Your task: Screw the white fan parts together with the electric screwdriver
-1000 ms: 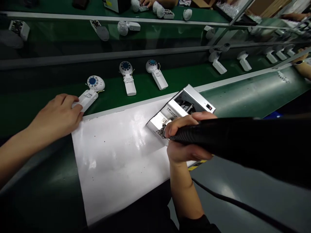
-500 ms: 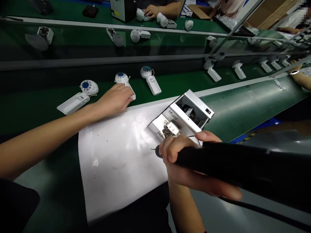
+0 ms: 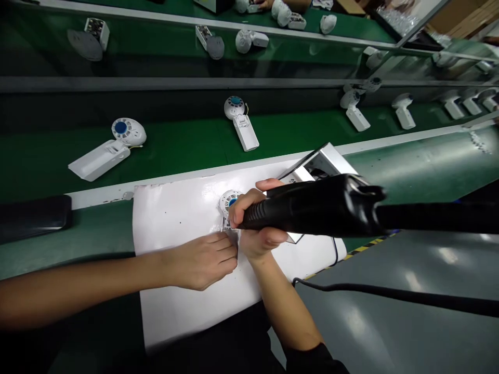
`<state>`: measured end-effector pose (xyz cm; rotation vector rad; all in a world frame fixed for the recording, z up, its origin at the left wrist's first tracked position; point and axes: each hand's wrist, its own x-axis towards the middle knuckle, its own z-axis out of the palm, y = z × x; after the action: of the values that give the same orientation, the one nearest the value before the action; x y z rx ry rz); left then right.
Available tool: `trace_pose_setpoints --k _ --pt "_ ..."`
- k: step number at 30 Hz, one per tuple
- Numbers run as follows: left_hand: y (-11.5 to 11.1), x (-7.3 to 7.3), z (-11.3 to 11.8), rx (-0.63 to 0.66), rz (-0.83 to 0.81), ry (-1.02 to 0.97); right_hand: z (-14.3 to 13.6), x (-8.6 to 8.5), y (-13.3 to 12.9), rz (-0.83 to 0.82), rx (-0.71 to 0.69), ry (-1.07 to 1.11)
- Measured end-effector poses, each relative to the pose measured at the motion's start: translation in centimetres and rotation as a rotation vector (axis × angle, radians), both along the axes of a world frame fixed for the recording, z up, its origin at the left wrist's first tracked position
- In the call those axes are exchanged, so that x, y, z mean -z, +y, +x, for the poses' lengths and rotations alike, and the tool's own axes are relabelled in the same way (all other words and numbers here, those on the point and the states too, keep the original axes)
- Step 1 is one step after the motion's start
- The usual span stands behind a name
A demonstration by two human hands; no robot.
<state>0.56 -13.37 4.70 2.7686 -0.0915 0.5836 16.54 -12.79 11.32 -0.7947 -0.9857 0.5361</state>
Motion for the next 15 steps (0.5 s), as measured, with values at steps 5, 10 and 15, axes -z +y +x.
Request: trace_pose_setpoints --k 5,10,15 --pt "-0.3 0.1 0.1 -0.013 0.013 0.029 -0.5 1.2 0.7 -0.018 -0.053 0.033" --pt "-0.3 0.3 0.1 -0.001 -0.018 0.054 -1.3 2.4 0.5 -0.129 -0.175 0.021" --pt "-0.4 0.8 0.1 0.011 -0.038 0.051 -1.6 3.7 0.1 -0.139 -0.126 -0.018"
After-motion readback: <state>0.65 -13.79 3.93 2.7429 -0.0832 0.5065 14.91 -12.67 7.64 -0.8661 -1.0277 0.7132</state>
